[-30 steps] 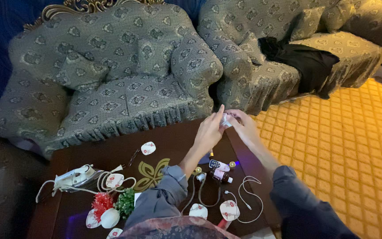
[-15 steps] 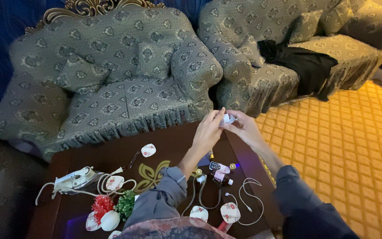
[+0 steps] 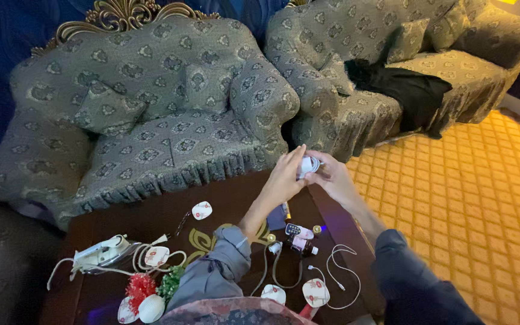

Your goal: The person moves between a bedroom and a living room, placing a small white object into a drawer and then handling a white charger and cable on a coffee table. They repeatedly walk between the rooms and interact with the same objects.

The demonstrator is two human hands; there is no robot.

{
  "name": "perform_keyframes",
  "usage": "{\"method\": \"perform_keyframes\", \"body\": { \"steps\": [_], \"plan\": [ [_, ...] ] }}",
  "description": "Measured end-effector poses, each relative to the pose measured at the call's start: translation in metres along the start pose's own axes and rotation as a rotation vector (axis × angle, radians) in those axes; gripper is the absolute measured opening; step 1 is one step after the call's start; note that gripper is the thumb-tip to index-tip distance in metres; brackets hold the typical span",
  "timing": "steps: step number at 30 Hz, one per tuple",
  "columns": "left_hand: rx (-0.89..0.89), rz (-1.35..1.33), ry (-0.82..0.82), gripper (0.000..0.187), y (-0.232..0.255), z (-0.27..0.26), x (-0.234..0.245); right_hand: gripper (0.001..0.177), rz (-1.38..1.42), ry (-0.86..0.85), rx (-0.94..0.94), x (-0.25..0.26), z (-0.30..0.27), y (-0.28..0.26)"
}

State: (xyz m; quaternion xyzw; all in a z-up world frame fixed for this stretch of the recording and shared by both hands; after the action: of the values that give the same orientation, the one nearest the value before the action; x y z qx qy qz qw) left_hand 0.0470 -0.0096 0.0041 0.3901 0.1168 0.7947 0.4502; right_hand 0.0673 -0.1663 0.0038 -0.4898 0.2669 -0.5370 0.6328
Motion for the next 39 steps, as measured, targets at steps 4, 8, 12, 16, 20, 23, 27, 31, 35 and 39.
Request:
{"method": "perform_keyframes", "body": {
  "steps": [4, 8, 12, 16, 20, 23, 27, 31, 35, 39],
  "plan": [
    [0.001, -0.027, -0.113, 0.094, -0.002, 0.005, 0.003, 0.059, 0.028, 0.007, -0.016, 0.000, -0.006, -0.002],
    [0.021, 0.105, -0.142, 0.077, 0.009, 0.007, 0.004, 0.058, -0.010, 0.047, -0.019, -0.002, -0.009, -0.009],
    [-0.033, 0.190, -0.101, 0.069, 0.032, 0.002, 0.010, 0.062, -0.046, 0.027, 0.040, 0.000, -0.018, -0.021],
    [-0.050, 0.205, -0.124, 0.070, 0.053, 0.000, 0.011, 0.089, -0.455, 0.002, 0.187, 0.000, -0.033, -0.049],
    [-0.114, 0.182, -0.111, 0.070, 0.069, -0.002, 0.000, 0.092, -0.879, 0.140, 0.285, 0.000, -0.049, -0.078],
    [-0.216, 0.248, -0.113, 0.064, 0.078, -0.003, -0.017, 0.087, -1.028, 0.196, 0.232, 0.004, -0.054, -0.084],
    [-0.296, 0.262, -0.093, 0.066, 0.096, -0.006, -0.027, 0.092, -1.027, 0.232, 0.288, 0.019, -0.063, -0.082],
    [-0.352, 0.450, -0.085, 0.075, 0.121, 0.000, -0.046, 0.096, -0.982, 0.227, 0.220, 0.044, -0.074, -0.072],
    [-0.330, 0.530, -0.197, 0.075, 0.132, 0.008, -0.085, 0.095, -1.006, 0.225, 0.186, 0.077, -0.092, -0.069],
    [-0.498, 0.515, -0.024, 0.066, 0.165, 0.013, -0.128, 0.096, -1.043, 0.240, 0.209, 0.126, -0.121, -0.079]
  ]
}}
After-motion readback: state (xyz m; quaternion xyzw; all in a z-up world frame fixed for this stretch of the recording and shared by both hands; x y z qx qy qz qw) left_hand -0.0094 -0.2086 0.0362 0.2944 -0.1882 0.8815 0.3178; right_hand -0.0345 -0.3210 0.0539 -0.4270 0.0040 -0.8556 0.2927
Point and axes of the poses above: each hand's wrist, its own z-axis towards the middle knuckle, its own x-axis out of the back of the hand, y = z × x, the point moved 5 cm from there along z, towards the middle knuckle, and after that the axes turned 4 degrees about y, right-handed, at the moved point
